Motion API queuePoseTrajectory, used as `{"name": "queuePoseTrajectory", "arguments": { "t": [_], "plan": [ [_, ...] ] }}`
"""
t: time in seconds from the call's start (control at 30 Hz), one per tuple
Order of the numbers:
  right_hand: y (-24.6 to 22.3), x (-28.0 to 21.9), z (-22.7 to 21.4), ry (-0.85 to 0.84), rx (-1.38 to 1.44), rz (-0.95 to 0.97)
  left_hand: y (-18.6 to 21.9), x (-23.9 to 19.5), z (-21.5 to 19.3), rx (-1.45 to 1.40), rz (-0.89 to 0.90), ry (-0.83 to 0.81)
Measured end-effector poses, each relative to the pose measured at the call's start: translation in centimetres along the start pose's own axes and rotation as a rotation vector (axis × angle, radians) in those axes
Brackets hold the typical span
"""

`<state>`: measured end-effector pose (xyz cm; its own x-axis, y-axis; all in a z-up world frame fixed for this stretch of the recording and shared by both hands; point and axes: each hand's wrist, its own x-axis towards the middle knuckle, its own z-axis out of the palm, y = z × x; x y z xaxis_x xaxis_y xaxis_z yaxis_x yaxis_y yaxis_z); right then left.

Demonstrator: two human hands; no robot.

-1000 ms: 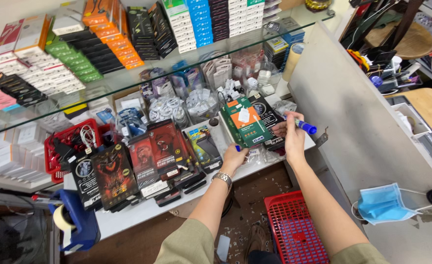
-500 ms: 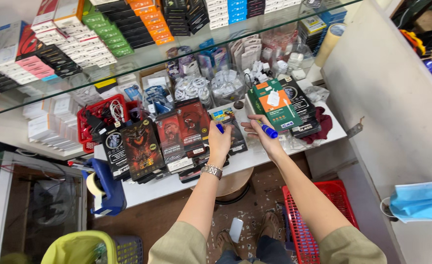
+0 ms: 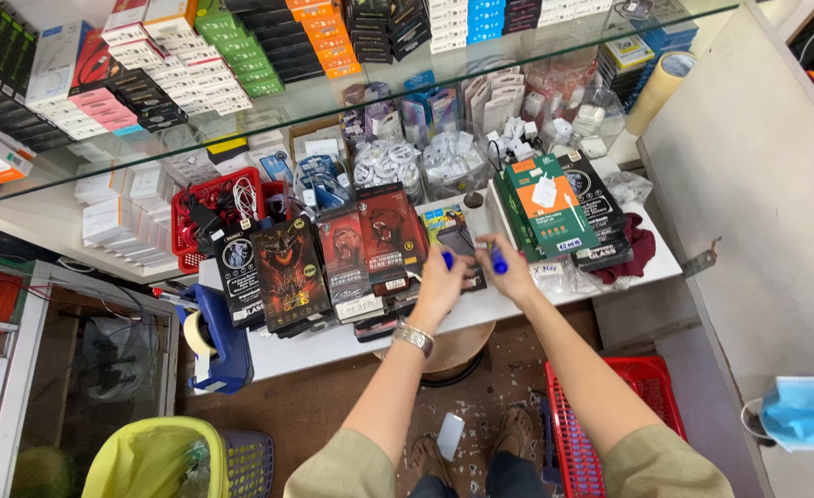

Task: The person wipes several small product boxes with a maroon cloth on a cluttered counter, then uses a blue marker to write on the boxes. The person handles multiple boxes one at a time, wiping and labeling them in sequence.

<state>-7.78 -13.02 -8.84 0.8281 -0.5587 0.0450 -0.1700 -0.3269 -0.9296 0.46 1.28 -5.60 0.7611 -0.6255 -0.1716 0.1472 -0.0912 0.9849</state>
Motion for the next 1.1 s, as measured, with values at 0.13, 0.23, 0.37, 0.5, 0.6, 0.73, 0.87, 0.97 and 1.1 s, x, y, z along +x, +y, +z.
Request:
{"name": "queuePoseTrajectory", "arguments": {
  "t": [0.13, 0.23, 0.37, 0.5, 0.6, 0.73, 0.87, 0.97, 1.1],
  "plan": [
    [2.2, -0.5, 0.5, -0.124, -0.23, -0.071, -2.8, -1.2, 1.5, 0.459, 0.058, 0.074],
    [3.6, -0.9, 1.3, -0.167, -0.294, 0.083, -4.2, -1.6, 1.9, 0.478, -0.049, 0.091],
    [4.7, -0.7, 2.4, -0.105, -0.275, 0.02, -4.7, -1.6, 1.7, 0.448, -0.056, 0.11],
    [4.8, -0.2, 3.0, 0.017, -0.266, -0.075, -4.8, -1.3, 1.4, 0.432, -0.02, 0.13],
    [4.2, 0.5, 3.0, 0.106, -0.221, -0.079, -5.1, -1.3, 1.0, 0.421, -0.027, 0.143],
    [2.2, 2.7, 1.8, 0.12, -0.147, -0.109, -4.6, -1.5, 1.0, 0.437, -0.078, 0.182],
    [-0.2, 6.0, -0.9, 0.068, 0.128, -0.202, -3.1, -1.0, 2.1, 0.035, -0.292, 0.266],
    [-2.2, 7.9, -3.3, 0.032, 0.246, -0.08, -1.3, 0.1, 2.6, -0.472, -0.414, 0.287],
    [-5.2, 8.5, -6.4, -0.026, 0.322, 0.028, 0.1, 2.5, 2.7, -0.716, -0.452, 0.225]
  ]
}}
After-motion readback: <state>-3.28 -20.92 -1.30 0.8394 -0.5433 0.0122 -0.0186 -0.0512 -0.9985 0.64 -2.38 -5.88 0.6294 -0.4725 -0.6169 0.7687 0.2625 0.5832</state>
